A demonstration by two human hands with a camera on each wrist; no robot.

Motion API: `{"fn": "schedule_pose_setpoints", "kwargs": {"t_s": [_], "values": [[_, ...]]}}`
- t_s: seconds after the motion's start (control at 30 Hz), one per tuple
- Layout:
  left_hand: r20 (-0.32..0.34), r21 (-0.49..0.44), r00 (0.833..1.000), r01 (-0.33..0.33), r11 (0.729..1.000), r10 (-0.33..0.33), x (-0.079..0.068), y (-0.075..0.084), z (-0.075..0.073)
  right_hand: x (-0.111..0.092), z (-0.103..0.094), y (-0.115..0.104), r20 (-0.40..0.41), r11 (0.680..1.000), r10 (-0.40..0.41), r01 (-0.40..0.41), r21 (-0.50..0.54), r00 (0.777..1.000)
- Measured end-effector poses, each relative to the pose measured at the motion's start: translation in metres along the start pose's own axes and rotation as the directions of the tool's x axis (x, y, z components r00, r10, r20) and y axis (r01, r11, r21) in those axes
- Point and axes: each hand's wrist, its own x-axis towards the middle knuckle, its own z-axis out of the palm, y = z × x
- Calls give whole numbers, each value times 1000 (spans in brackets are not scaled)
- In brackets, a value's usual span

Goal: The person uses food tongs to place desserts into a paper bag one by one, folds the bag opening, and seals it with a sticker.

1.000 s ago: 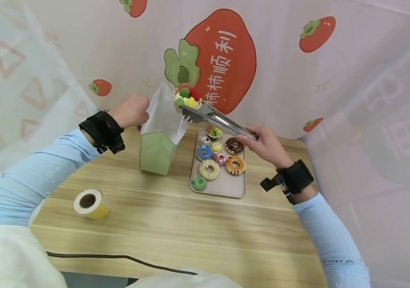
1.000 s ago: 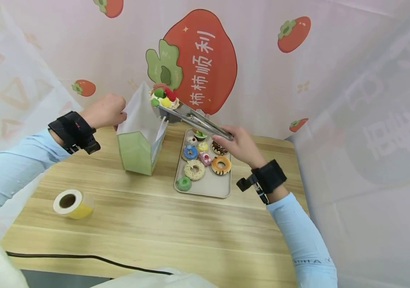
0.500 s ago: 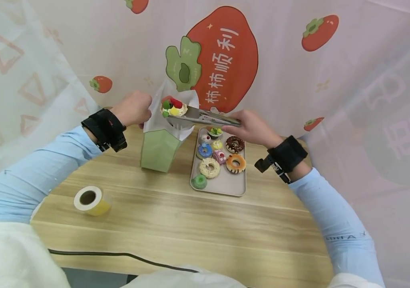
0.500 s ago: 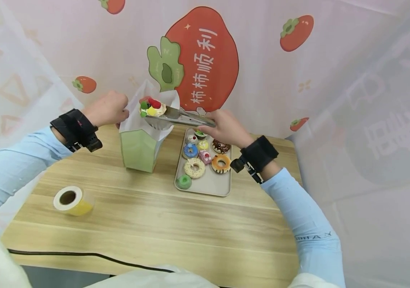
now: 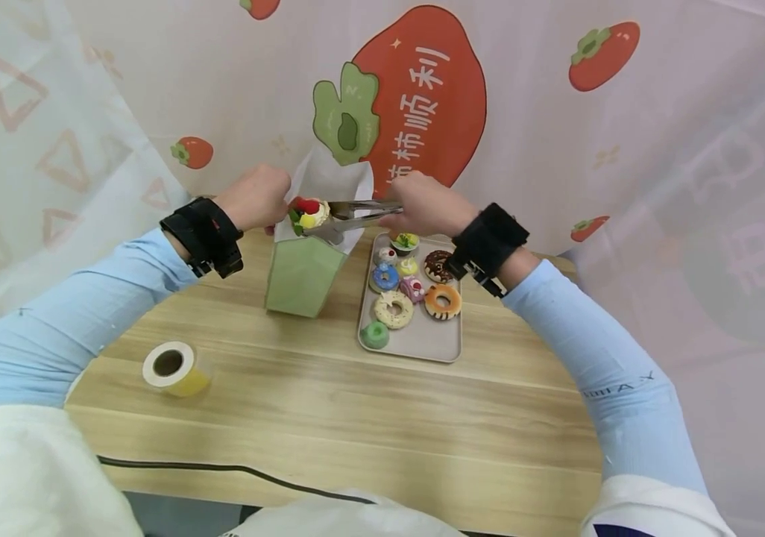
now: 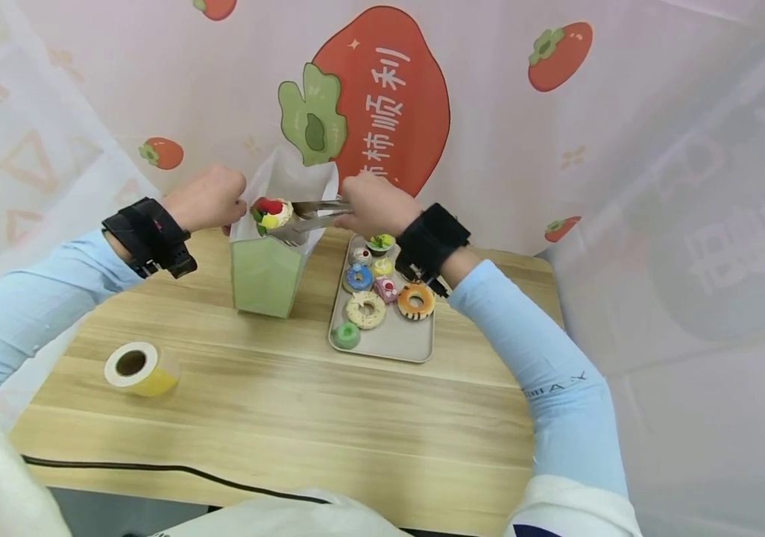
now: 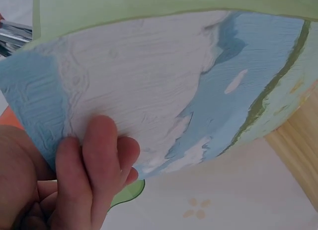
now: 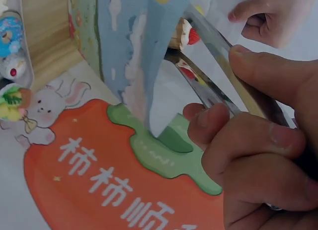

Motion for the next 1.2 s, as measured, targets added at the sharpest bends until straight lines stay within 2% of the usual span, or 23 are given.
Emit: {"fn": "schedule_pose_setpoints", "kwargs": {"t_s": [0.17, 0.27, 0.4, 0.6, 0.77, 0.87, 1.03, 1.2], "values": [[-29, 18, 999, -18, 1000, 19, -4, -4, -1, 15, -7, -15, 65, 994, 13, -6, -112, 998], [-36, 13, 999, -9, 1000, 9, -5, -2, -2, 24, -5, -22, 96, 984, 13, 5, -180, 995], [-45, 22, 999, -13, 1000, 14, -6, 5, -1, 36, 5, -33, 125, 973, 14, 15, -230, 992], [-98, 71, 992, -69, 995, 76, -3, 13, 0, 55, 19, -53, 153, 957, 3, 42, -286, 988], [-97, 81, 993, -59, 995, 66, 0, 17, 0, 68, 27, -60, 144, 937, 3, 48, -347, 990], [-84, 68, 995, -53, 996, 58, -1, 19, 1, 73, 32, -58, 137, 943, 10, 37, -332, 990], [-110, 51, 991, -68, 996, 73, -3, 17, 3, 79, 38, -51, 135, 964, 17, 19, -265, 991], [-127, 64, 988, -76, 995, 83, -4, 16, 4, 87, 50, -45, 124, 958, 19, 18, -286, 992]]}}
